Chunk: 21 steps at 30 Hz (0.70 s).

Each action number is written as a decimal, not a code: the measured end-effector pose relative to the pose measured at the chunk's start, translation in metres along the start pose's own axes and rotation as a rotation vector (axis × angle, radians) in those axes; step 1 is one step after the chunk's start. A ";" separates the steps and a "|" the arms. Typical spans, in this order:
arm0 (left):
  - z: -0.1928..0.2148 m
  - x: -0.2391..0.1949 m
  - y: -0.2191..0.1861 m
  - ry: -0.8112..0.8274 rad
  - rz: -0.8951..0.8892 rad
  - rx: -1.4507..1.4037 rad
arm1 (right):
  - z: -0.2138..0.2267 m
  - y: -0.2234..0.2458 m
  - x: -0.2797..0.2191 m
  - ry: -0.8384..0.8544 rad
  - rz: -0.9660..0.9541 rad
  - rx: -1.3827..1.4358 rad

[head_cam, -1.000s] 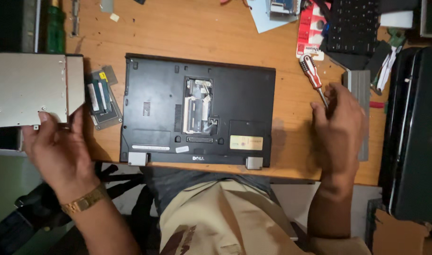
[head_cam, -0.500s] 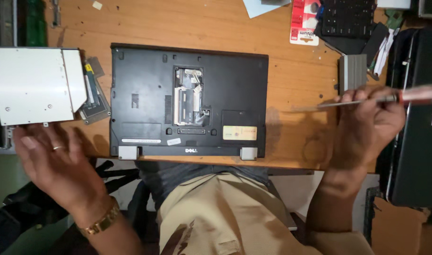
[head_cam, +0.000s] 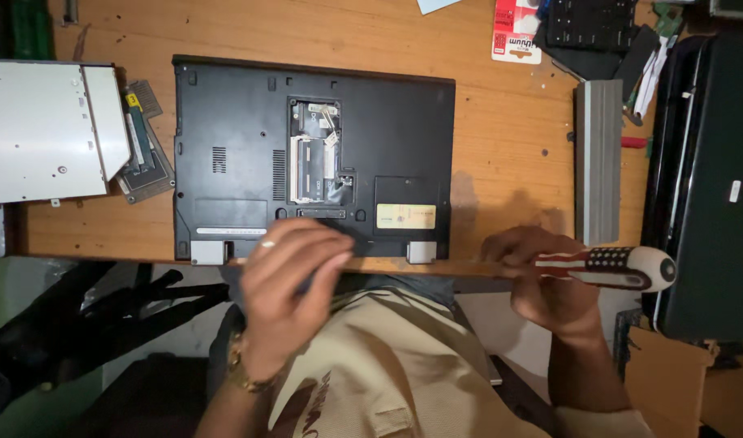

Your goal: The person removes the back cover of a Dell laptop using a screwdriver, then detaches and removes the hard drive and optical drive from the chassis. The removed components are placed on the workbench.

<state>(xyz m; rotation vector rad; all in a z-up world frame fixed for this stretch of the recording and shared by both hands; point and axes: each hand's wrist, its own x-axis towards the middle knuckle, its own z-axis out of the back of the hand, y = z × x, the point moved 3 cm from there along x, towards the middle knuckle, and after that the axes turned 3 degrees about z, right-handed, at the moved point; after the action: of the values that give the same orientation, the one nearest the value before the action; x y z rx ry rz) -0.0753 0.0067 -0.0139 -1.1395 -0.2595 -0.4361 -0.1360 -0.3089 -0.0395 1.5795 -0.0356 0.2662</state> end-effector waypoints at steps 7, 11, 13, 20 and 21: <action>-0.036 0.019 -0.010 0.206 -0.018 -0.157 | -0.005 0.002 0.007 0.059 0.167 -0.145; -0.055 0.020 -0.009 0.345 -0.026 -0.215 | -0.013 0.007 0.011 0.049 0.074 -0.089; -0.063 0.021 -0.008 0.417 -0.073 -0.264 | -0.018 0.016 0.017 0.084 0.033 -0.116; -0.087 0.028 -0.001 0.527 -0.117 -0.419 | -0.034 0.067 0.046 0.267 0.033 -0.440; -0.088 0.028 -0.001 0.529 -0.120 -0.420 | -0.035 0.071 0.051 0.294 0.037 -0.523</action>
<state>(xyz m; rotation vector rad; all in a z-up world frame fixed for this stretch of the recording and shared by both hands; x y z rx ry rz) -0.0527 -0.0799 -0.0366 -1.3715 0.2399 -0.9077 -0.1049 -0.2687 0.0399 1.0109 0.0883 0.4739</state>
